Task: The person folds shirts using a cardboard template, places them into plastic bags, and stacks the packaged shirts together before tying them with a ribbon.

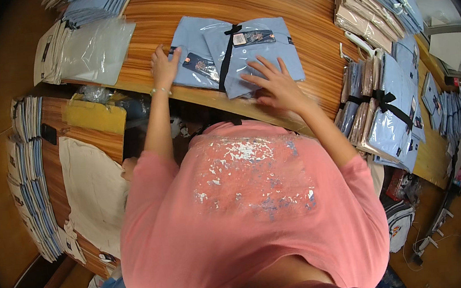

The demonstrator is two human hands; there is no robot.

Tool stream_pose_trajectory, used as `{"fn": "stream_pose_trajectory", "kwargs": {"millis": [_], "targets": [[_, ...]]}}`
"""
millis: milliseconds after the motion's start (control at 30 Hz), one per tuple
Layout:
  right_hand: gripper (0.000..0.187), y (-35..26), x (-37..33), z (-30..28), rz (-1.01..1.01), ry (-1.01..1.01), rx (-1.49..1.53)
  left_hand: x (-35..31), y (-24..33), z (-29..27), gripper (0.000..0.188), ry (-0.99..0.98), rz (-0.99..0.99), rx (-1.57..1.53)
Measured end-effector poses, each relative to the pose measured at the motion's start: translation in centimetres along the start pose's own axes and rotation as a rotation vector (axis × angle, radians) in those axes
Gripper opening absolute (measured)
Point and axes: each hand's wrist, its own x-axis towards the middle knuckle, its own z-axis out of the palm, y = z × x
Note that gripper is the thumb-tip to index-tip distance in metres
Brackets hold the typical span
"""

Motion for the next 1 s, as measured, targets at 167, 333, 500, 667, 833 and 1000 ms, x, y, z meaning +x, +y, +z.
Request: {"fn": "stream_pose_trajectory", "kwargs": {"millis": [167, 333, 500, 667, 833, 1000], "targets": [[0.076, 3.7, 2.8, 3.2, -0.096, -0.138, -0.060, 1.7, 2.4, -1.3, 0.071, -0.473, -0.143, -0.412], [0.068, 4.6, 5.5, 0.8, -0.031, -0.392, 0.051, 1.0, 0.5, -1.5, 0.065, -0.477, -0.137, -0.619], [0.070, 4.3, 6.9, 1.4, 0.003, -0.322, -0.104, 1.2, 0.7, -1.4, 0.066, -0.502, -0.183, -0.688], [0.064, 5.6, 6.9, 4.5, -0.008, -0.031, -0.183, 1.6, -1.0, -0.4, 0.068, -0.393, -0.083, -0.517], [0.064, 6.5, 6.4, 5.1, 0.080, -0.027, -0.177, -1.7, 7.9, -0.6, 0.046, 0.104, 0.248, 0.080], [0.065, 5.2, 6.9, 5.0, 0.086, -0.037, -0.183, -5.4, 9.8, 3.5, 0.028, -0.081, 0.202, -0.059]]}}
